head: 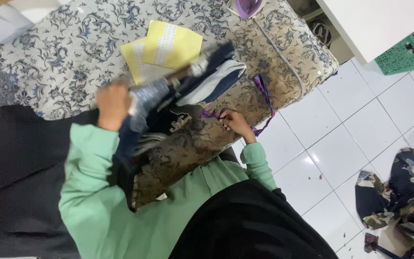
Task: The person writes on a grid notebook using a pen, referencing a yellow sheet with printed text. They then fold a patterned piece of fabric and place it on the table.
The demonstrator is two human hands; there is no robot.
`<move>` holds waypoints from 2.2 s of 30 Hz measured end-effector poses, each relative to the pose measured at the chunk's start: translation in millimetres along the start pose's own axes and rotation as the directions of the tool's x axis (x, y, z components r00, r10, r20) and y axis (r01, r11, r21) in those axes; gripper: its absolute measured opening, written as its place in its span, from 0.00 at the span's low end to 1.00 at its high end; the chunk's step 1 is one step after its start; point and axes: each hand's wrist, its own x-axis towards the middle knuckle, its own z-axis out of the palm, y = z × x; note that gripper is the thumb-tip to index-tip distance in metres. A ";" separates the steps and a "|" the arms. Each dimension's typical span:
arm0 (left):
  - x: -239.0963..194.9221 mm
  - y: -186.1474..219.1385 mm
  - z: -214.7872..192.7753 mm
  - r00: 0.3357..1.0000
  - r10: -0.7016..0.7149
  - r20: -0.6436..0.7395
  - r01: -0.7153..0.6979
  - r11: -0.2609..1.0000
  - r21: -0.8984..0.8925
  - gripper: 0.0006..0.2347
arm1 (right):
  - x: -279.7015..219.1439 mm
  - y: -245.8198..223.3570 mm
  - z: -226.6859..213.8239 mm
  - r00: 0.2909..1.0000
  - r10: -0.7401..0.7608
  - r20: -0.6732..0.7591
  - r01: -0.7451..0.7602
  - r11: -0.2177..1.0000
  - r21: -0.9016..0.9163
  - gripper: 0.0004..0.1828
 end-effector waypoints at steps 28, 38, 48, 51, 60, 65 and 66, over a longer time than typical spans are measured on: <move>-71.9 58.0 94.7 0.994 -0.039 0.104 0.066 0.961 -0.269 0.20 | 12.3 -124.0 32.8 0.825 -0.563 -0.037 0.375 0.596 -0.710 0.32; -41.6 -37.3 103.2 0.979 0.038 -0.199 0.007 0.975 0.221 0.23 | 27.9 -78.5 78.5 0.751 -0.658 -0.063 0.372 0.499 -0.783 0.36; 41.2 -112.1 81.1 0.881 -0.181 -0.437 0.230 0.971 0.061 0.14 | 34.3 -58.4 81.0 0.778 -0.624 -0.074 0.347 0.524 -0.778 0.34; 54.6 -98.7 76.3 0.897 -0.201 -0.394 0.168 0.979 -0.117 0.12 | 36.5 -61.1 81.7 0.796 -0.597 -0.093 0.318 0.545 -0.776 0.33; 25.8 -82.1 138.6 0.997 0.055 -0.048 -0.064 0.976 -0.206 0.32 | 37.1 -61.0 82.6 0.801 -0.589 -0.104 0.294 0.539 -0.790 0.32; 61.7 -100.1 154.2 0.972 0.038 0.232 0.003 0.985 -0.173 0.27 | 37.8 -64.4 83.6 0.801 -0.588 -0.111 0.292 0.545 -0.786 0.31; 70.1 -97.0 154.0 0.965 0.088 0.246 -0.047 0.984 -0.170 0.30 | 35.6 -65.3 83.6 0.798 -0.593 -0.105 0.299 0.542 -0.786 0.31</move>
